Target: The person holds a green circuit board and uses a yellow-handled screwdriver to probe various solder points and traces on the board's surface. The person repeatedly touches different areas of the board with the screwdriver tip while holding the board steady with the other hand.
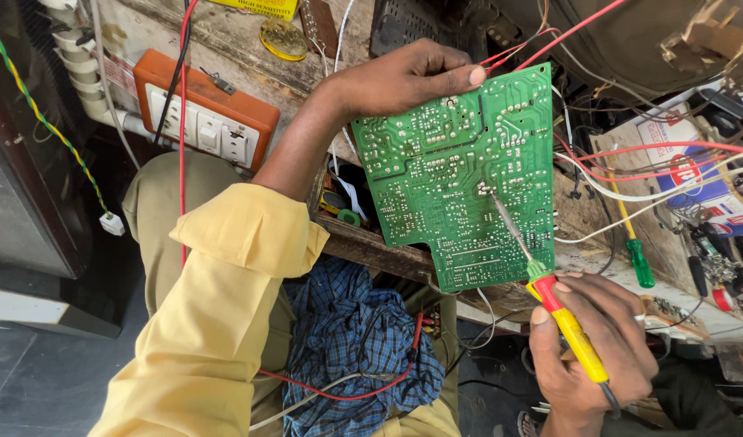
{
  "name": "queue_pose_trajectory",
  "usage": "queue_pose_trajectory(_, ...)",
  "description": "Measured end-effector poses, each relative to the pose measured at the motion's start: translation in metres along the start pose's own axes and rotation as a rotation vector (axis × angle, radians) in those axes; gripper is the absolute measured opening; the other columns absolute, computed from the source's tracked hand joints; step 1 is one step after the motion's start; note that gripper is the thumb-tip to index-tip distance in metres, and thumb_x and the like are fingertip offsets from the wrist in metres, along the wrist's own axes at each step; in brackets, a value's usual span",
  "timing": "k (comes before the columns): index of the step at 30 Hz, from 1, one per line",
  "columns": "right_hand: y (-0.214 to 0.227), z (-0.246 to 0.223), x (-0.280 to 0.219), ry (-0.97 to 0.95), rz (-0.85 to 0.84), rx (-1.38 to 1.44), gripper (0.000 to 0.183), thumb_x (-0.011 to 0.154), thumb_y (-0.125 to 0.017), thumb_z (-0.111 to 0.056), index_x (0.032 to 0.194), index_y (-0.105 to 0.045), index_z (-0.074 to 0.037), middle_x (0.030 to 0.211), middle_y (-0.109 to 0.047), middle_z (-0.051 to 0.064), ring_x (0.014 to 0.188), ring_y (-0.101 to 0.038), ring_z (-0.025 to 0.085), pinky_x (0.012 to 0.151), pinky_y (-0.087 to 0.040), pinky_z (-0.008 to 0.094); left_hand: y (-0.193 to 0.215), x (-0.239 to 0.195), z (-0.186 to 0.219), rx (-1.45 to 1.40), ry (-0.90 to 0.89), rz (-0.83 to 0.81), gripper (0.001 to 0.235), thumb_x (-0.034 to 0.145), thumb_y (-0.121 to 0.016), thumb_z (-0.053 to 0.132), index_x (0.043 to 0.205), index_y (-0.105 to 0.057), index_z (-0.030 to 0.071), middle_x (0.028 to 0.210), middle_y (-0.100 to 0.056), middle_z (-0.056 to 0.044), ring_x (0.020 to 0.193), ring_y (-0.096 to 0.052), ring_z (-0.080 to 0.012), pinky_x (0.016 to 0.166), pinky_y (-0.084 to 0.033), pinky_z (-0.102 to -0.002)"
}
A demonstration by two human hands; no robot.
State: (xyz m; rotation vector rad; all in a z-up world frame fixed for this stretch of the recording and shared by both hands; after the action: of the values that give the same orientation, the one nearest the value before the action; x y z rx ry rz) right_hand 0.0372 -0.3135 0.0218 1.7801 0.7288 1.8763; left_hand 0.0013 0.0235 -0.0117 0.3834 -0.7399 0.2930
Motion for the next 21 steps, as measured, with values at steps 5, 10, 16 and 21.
queue_pose_trajectory(5,-0.0033,-0.0007,0.0007,-0.003,-0.003,0.017,0.021,0.095,-0.075,-0.005,0.113,-0.071,0.004,0.111,-0.073,0.016,0.109,-0.071,0.030,0.102,-0.058,0.039,0.0002,0.0015,-0.0007,0.001,-0.004,-0.006,0.066,0.103,-0.049,0.063,0.124,-0.073,0.005,0.098,-0.075,0.001,0.090,-0.067,-0.0041,0.078,-0.057,-0.027)
queue_pose_trajectory(10,-0.0035,-0.0021,0.0004,-0.026,-0.016,-0.002,0.021,0.093,-0.074,-0.003,0.113,-0.071,0.004,0.111,-0.073,0.016,0.109,-0.071,0.031,0.102,-0.058,0.039,0.0005,0.0015,-0.0014,0.009,-0.014,-0.005,0.066,0.103,-0.049,0.063,0.125,-0.072,0.005,0.101,-0.075,0.001,0.093,-0.067,-0.0045,0.080,-0.058,-0.027)
queue_pose_trajectory(16,-0.0030,-0.0020,0.0006,-0.037,-0.011,-0.006,0.022,0.093,-0.074,-0.002,0.114,-0.071,0.004,0.111,-0.073,0.016,0.110,-0.071,0.032,0.103,-0.057,0.040,0.0006,0.0018,-0.0035,-0.005,0.018,-0.006,0.064,0.104,-0.050,0.061,0.123,-0.073,0.004,0.100,-0.075,0.001,0.092,-0.066,-0.0044,0.080,-0.057,-0.027)
queue_pose_trajectory(21,-0.0033,-0.0022,0.0023,-0.046,-0.015,0.005,0.027,0.089,-0.073,-0.001,0.116,-0.071,0.003,0.110,-0.073,0.017,0.109,-0.071,0.032,0.102,-0.057,0.041,-0.0001,0.0022,-0.0024,-0.056,0.002,-0.011,0.063,0.105,-0.051,0.060,0.125,-0.071,0.003,0.101,-0.074,0.001,0.093,-0.064,-0.0040,0.081,-0.056,-0.027)
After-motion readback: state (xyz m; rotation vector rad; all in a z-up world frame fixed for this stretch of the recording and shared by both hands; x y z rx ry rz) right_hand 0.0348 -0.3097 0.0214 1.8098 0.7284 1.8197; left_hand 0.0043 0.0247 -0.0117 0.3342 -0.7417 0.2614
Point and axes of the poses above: each hand's wrist, its own x-axis towards the middle knuckle, its own y-axis out of the back of the hand, z = x × y, the point moved 7 cm from there along x, towards the middle knuckle
